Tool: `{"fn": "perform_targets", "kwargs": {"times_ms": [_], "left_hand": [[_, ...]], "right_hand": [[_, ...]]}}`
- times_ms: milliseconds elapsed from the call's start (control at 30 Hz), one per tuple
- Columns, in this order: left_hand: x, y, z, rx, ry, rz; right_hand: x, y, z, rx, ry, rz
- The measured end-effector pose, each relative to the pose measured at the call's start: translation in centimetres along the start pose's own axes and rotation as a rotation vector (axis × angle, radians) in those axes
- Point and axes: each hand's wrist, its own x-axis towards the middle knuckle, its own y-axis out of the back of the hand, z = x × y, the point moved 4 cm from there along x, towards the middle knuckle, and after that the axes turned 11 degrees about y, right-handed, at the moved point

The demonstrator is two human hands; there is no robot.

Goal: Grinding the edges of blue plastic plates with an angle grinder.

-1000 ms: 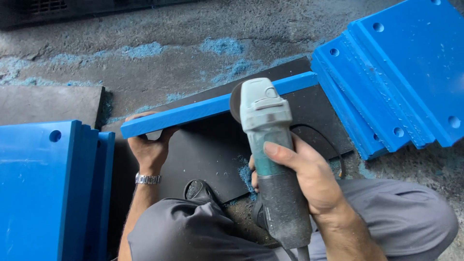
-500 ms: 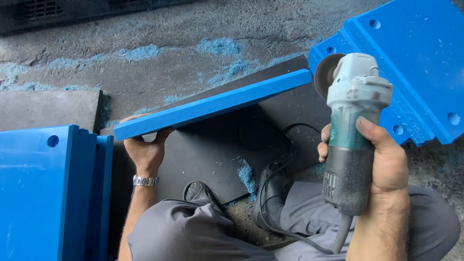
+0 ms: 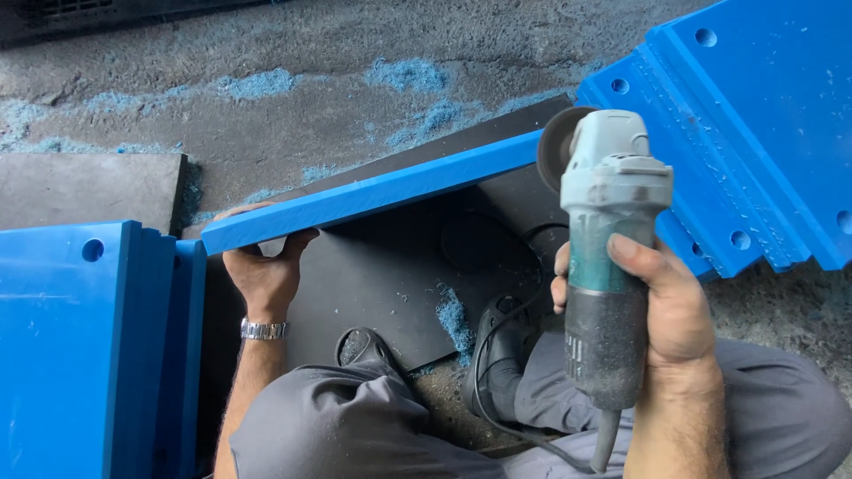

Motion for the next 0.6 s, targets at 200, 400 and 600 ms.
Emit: {"fn": "perform_targets", "kwargs": {"times_ms": [200, 400, 600], "left_hand": [[-0.3, 0.2, 0.0, 0.081, -0.042, -0.024], [0.0, 0.2, -0.6, 0.035, -0.031, 0.022], [-0.1, 0.3, -1.2, 0.009, -0.010, -0.028]], "right_hand": [[0.3, 0.4, -0.3, 0.007, 0.013, 0.032], [0.0, 1.1, 0.1, 0.024, 0.001, 0.020], [0.2, 0.3, -0.2, -0.019, 0.005, 0.003]]}}
